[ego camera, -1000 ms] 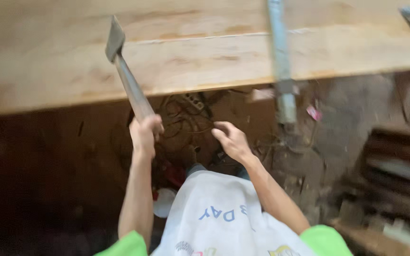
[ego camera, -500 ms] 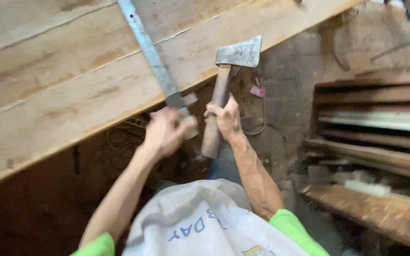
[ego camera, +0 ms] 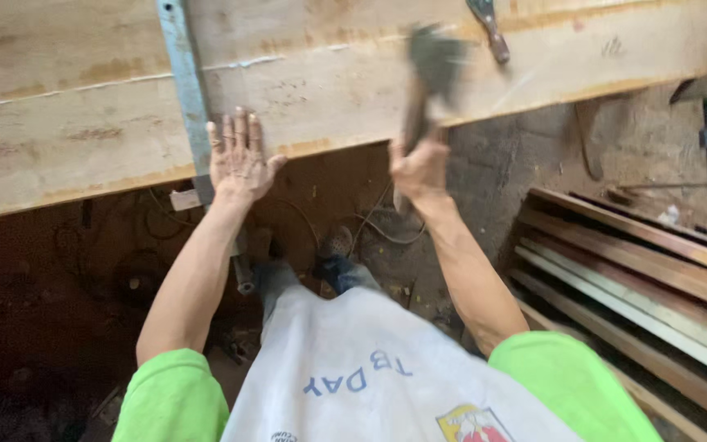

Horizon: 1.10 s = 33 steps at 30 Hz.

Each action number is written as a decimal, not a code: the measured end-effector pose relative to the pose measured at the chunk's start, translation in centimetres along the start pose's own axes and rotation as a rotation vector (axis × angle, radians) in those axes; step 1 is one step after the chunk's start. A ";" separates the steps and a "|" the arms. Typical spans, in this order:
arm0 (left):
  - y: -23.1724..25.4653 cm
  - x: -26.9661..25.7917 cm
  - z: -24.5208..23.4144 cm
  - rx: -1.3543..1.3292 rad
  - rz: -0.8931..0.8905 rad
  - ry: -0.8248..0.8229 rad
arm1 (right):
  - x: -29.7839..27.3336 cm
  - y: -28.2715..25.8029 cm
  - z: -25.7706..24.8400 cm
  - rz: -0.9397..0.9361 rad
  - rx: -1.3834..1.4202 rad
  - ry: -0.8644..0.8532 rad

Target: The person secures a wooden plank to a workbench using a metal clamp. They then use a scraper and a hammer to remove material from the surface of the plank, working along the length of the wood.

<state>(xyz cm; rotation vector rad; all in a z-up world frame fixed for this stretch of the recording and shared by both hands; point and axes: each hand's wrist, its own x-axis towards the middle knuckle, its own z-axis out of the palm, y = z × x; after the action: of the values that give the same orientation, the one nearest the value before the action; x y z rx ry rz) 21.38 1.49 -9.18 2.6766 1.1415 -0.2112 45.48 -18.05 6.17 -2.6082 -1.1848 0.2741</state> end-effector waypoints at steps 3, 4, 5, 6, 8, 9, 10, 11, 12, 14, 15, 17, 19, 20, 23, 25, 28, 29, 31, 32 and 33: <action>0.3 -0.8 0.0 -0.013 -0.020 0.032 | 0.0 2.7 3.0 0.174 0.146 -0.298; 0.1 -0.5 -0.4 0.006 -0.016 0.036 | 0.7 3.3 3.7 0.139 0.269 -0.243; 0.1 -0.6 -0.6 0.024 -0.012 0.041 | 1.2 3.8 4.3 0.137 0.235 -0.257; 0.4 -1.1 -0.6 0.037 -0.015 0.031 | 1.3 4.5 4.5 0.138 0.195 -0.286; 0.6 -1.5 -0.8 -0.012 -0.017 0.054 | 0.1 5.7 5.1 0.123 0.127 -0.271; 0.9 -2.1 -0.8 -0.036 -0.020 0.063 | -1.1 6.1 5.3 0.107 0.099 -0.226; 1.0 -1.4 -1.6 -0.033 -0.044 0.027 | -0.3 5.8 5.1 0.068 0.073 -0.165; 1.1 -0.5 -2.5 -0.031 -0.069 -0.008 | 0.5 5.4 4.6 0.062 0.084 -0.167; 1.5 -0.7 -2.8 -0.033 -0.093 -0.063 | 0.2 5.1 4.2 0.066 0.093 -0.187; 2.5 -0.7 -3.1 -0.142 -0.131 -0.058 | -0.1 4.7 3.0 0.075 0.145 -0.232; 3.0 -0.6 -3.1 -0.198 -0.150 -0.052 | -0.1 4.5 2.2 0.080 0.189 -0.258; 3.6 0.2 -3.1 -0.253 -0.168 -0.014 | 0.4 3.9 0.3 0.129 0.294 -0.325; 4.1 1.2 -2.5 -0.294 -0.176 0.046 | 0.5 3.1 -1.3 0.229 0.411 -0.415; 4.3 1.8 -2.2 -0.306 -0.172 0.087 | 0.5 2.4 -2.0 0.208 0.403 -0.413; 5.2 6.3 -1.9 -0.303 -0.159 0.145 | 3.1 -0.3 -4.4 0.162 0.424 -0.403; 5.7 9.8 -2.5 -0.280 -0.110 0.328 | 5.5 -2.5 -6.1 0.167 0.492 -0.394; 6.5 11.0 -2.5 -0.289 -0.111 0.376 | 10.1 -4.6 -9.1 -0.054 0.487 -0.222; 6.6 10.7 -2.5 -0.301 -0.128 0.355 | 11.8 -5.0 -10.1 -0.140 0.507 -0.150; 6.7 10.0 -3.0 -0.443 -0.126 0.361 | 15.5 -5.2 -12.4 -0.290 0.506 0.028; 6.4 10.3 -3.3 -0.509 -0.130 0.374 | 18.0 -5.5 -12.7 -0.442 0.541 0.153; 6.4 10.8 -3.5 -0.511 -0.123 0.381 | 20.3 -5.5 -12.7 -0.601 0.571 0.271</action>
<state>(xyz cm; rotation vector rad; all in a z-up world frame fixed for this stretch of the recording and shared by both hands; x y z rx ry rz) 33.61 5.56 -7.21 2.2404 1.2544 0.5238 58.29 -1.20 18.61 -1.6623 -1.4547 0.1048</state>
